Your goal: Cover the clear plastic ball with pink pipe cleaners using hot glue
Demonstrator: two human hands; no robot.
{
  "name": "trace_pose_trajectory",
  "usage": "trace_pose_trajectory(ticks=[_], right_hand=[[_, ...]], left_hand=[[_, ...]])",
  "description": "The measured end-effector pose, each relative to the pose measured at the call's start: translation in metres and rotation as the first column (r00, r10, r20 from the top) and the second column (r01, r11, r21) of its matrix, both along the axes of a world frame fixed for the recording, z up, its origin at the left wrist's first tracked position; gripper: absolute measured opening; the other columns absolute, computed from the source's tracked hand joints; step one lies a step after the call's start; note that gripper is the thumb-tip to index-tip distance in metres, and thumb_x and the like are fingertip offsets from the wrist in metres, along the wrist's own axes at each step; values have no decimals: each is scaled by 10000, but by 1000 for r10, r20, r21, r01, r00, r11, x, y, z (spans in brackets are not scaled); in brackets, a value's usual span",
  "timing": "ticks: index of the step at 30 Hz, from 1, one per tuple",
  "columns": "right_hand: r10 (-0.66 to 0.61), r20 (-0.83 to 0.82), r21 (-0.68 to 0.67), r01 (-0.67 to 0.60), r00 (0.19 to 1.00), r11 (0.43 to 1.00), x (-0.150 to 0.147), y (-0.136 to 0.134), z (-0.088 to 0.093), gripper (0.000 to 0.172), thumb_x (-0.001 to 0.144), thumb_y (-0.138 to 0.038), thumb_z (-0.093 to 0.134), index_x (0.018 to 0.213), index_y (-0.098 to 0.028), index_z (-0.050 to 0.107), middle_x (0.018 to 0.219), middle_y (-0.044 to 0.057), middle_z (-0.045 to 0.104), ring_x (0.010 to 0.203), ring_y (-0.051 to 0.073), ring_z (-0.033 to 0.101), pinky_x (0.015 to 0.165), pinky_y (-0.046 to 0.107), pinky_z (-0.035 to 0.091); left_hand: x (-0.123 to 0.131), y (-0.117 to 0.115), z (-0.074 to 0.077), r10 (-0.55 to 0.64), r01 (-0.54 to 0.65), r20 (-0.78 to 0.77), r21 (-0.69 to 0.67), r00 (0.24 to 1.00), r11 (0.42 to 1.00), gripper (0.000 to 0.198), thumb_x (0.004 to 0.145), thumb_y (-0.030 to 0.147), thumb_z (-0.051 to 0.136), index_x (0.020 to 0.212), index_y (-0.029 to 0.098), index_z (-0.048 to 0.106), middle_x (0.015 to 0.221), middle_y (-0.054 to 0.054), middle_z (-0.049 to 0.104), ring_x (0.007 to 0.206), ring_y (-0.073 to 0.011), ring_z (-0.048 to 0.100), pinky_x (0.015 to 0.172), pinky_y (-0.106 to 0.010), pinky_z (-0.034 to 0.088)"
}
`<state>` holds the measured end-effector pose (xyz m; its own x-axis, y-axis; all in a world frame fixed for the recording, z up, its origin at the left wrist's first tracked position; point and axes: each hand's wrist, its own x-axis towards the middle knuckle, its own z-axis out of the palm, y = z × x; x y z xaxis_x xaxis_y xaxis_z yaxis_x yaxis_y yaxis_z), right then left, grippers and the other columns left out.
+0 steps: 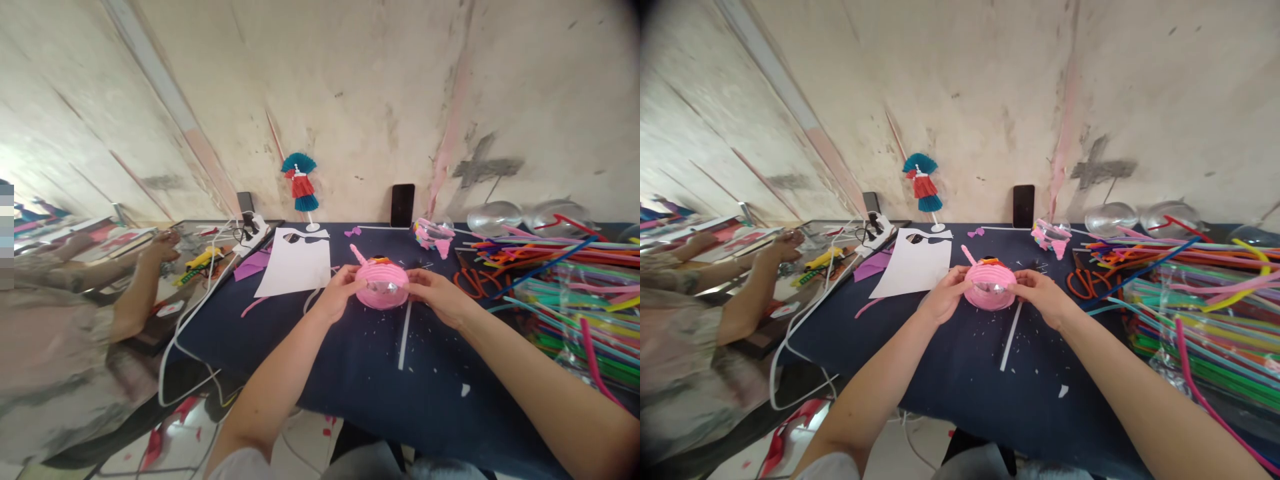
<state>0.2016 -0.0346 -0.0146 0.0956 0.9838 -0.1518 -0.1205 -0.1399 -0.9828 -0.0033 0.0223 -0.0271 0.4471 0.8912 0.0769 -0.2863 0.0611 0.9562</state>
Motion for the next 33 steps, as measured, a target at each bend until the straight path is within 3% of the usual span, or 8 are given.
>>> trace_pose_trajectory(ticks=[14,25,33], right_hand=[[35,1,14,-35,999,999,4,4,-7,332,556,-324,785,831,-198,647,799,7,660,730,133,585,674,274,466],[37,33,13,-37,999,999,1,1,-2,353,547,-324,791,834,-191,635,835,13,663,752,137,590,683,268,462],[37,62,27,-39,997,999,2,0,-3,346,574,-322,774,860,-187,632,852,13,664,756,132,589,690,263,456]], left_hand=[[0,3,-4,-9,9,2,-11,1000,1000,393,604,317,788,903,170,580,791,17,597,779,-118,519,771,-261,354],[-1,0,1,-14,14,-11,-15,1000,1000,399,594,326,795,905,175,595,837,4,605,815,-132,518,784,-267,361],[-2,4,-4,-25,25,0,-8,1000,1000,397,600,314,792,918,176,597,841,6,600,810,-129,516,779,-265,361]])
